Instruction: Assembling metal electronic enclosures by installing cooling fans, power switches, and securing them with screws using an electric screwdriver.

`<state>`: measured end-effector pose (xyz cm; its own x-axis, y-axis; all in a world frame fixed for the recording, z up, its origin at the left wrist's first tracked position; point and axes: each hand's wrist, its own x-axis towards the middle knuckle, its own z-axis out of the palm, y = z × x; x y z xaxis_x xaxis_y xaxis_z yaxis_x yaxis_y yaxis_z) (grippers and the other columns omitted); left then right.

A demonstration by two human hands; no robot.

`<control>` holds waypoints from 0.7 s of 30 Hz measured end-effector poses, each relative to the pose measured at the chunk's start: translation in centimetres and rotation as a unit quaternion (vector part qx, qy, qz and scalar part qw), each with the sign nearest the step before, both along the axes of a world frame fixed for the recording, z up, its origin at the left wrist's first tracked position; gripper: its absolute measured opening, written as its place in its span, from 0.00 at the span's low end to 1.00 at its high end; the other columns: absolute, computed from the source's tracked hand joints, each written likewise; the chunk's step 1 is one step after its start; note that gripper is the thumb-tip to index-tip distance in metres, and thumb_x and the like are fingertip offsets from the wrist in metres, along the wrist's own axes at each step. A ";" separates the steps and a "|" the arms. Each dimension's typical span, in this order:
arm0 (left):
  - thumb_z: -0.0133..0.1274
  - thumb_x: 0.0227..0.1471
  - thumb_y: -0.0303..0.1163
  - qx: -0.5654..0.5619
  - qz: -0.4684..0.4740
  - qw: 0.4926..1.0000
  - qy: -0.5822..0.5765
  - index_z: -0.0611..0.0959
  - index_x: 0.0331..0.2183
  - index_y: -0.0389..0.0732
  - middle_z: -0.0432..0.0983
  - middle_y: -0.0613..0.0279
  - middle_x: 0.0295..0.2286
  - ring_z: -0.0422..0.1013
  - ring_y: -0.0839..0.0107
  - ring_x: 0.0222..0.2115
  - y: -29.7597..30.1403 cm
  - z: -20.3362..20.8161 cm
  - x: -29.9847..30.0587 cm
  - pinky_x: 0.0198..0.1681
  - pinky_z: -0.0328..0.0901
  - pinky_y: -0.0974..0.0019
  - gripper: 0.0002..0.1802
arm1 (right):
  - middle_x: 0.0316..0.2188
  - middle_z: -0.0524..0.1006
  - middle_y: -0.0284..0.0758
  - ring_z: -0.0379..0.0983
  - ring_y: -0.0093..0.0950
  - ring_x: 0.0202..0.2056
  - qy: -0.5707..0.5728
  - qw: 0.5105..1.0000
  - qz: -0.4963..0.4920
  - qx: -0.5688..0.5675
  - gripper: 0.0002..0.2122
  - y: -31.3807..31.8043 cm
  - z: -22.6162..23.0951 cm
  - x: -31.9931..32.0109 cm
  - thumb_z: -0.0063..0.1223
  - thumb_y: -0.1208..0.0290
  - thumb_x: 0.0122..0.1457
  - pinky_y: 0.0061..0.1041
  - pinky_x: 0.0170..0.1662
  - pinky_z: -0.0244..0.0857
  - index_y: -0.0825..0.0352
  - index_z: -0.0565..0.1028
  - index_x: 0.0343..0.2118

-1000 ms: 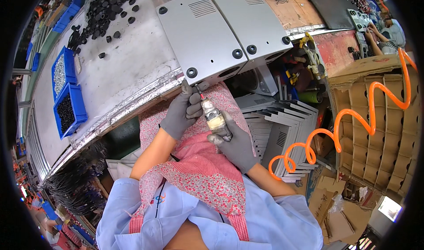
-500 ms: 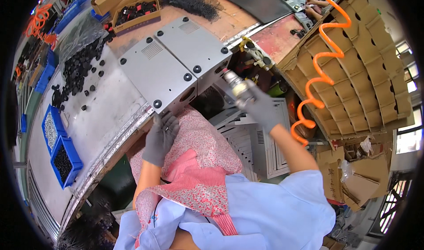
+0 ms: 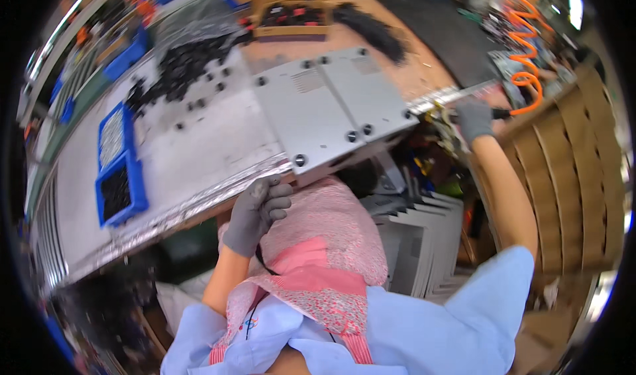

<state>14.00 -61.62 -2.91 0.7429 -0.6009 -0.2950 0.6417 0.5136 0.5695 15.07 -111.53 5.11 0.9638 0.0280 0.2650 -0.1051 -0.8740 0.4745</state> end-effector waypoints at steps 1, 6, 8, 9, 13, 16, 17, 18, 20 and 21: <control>0.46 0.57 0.44 0.021 0.010 1.000 -0.013 0.70 0.45 0.35 0.74 0.55 0.31 0.73 0.71 0.27 1.2 0.4 0.2 0.27 0.70 0.72 0.23 | 0.26 0.76 0.35 0.74 0.35 0.32 0.013 0.998 -0.055 0.010 0.03 0.1 -0.5 1.3 0.53 0.69 0.44 0.32 0.35 0.66 0.54 0.79 0.21; 0.47 0.56 0.45 0.107 0.109 0.983 -0.099 0.73 0.44 0.36 0.73 0.62 0.26 0.68 0.77 0.20 9.1 0.7 2.2 0.23 0.63 0.78 0.22 | 0.29 0.72 0.41 0.68 0.38 0.37 0.041 0.995 0.087 -0.021 0.11 0.8 -1.7 3.7 0.53 0.74 0.43 0.38 0.43 0.59 0.64 0.72 0.33; 0.50 0.55 0.43 0.138 0.219 0.962 -0.083 0.74 0.44 0.36 0.75 0.62 0.29 0.67 0.78 0.21 11.5 0.8 2.6 0.21 0.62 0.79 0.22 | 0.28 0.72 0.43 0.67 0.41 0.37 0.064 0.987 0.089 0.114 0.09 4.9 -3.4 4.2 0.51 0.76 0.45 0.39 0.41 0.59 0.65 0.72 0.33; 0.50 0.55 0.42 0.130 0.247 0.957 -0.072 0.74 0.45 0.36 0.76 0.63 0.30 0.68 0.78 0.22 12.8 1.3 3.2 0.22 0.62 0.79 0.21 | 0.28 0.72 0.43 0.67 0.43 0.38 0.076 0.974 0.079 0.198 0.10 7.0 -3.8 3.7 0.51 0.77 0.45 0.40 0.41 0.60 0.65 0.72 0.34; 0.50 0.55 0.36 0.178 0.329 0.926 -0.054 0.74 0.46 0.37 0.75 0.62 0.35 0.72 0.77 0.29 19.0 4.1 6.4 0.28 0.66 0.78 0.19 | 0.36 0.71 0.43 0.66 0.42 0.41 0.061 0.959 0.210 0.181 0.16 12.4 -7.0 3.0 0.49 0.79 0.45 0.38 0.44 0.61 0.68 0.71 0.41; 0.47 0.55 0.32 0.170 0.421 0.883 -0.118 0.72 0.47 0.35 0.74 0.58 0.39 0.73 0.71 0.36 23.8 5.9 10.0 0.33 0.69 0.76 0.19 | 0.38 0.70 0.43 0.65 0.42 0.42 0.038 0.963 0.200 0.178 0.18 13.5 -7.9 3.2 0.47 0.80 0.44 0.38 0.45 0.61 0.69 0.70 0.42; 0.46 0.56 0.30 0.163 0.469 0.858 -0.135 0.70 0.49 0.33 0.73 0.57 0.41 0.72 0.69 0.38 24.3 7.1 10.8 0.34 0.70 0.75 0.20 | 0.38 0.70 0.43 0.65 0.42 0.42 0.036 0.963 0.184 0.193 0.18 13.7 -8.0 3.1 0.47 0.80 0.44 0.38 0.45 0.61 0.70 0.70 0.43; 0.46 0.56 0.29 0.140 0.521 0.833 -0.127 0.72 0.46 0.32 0.74 0.57 0.40 0.72 0.70 0.38 24.0 8.1 11.2 0.35 0.69 0.76 0.17 | 0.39 0.70 0.43 0.65 0.42 0.43 0.014 0.959 0.192 0.206 0.17 13.7 -8.2 3.1 0.47 0.80 0.46 0.37 0.46 0.61 0.70 0.71 0.42; 0.46 0.55 0.30 0.129 0.454 0.869 -0.149 0.73 0.45 0.32 0.74 0.57 0.39 0.72 0.71 0.38 21.1 8.1 11.2 0.34 0.68 0.77 0.17 | 0.40 0.70 0.43 0.66 0.43 0.44 -0.015 0.951 0.174 0.254 0.16 14.0 -8.1 2.2 0.47 0.80 0.47 0.37 0.46 0.62 0.69 0.72 0.42; 0.47 0.55 0.31 0.123 0.420 0.885 -0.158 0.73 0.45 0.32 0.74 0.57 0.38 0.72 0.71 0.38 19.1 7.5 10.5 0.34 0.68 0.77 0.16 | 0.40 0.70 0.43 0.66 0.43 0.44 -0.029 0.946 0.165 0.278 0.15 14.1 -8.0 1.7 0.47 0.79 0.48 0.37 0.47 0.62 0.69 0.72 0.42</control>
<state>24.48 -42.47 4.63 0.9662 0.2551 -0.0375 -0.1187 0.5693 0.8135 16.75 -97.39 -2.94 0.9106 0.1650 0.3791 0.2043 -0.9767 -0.0657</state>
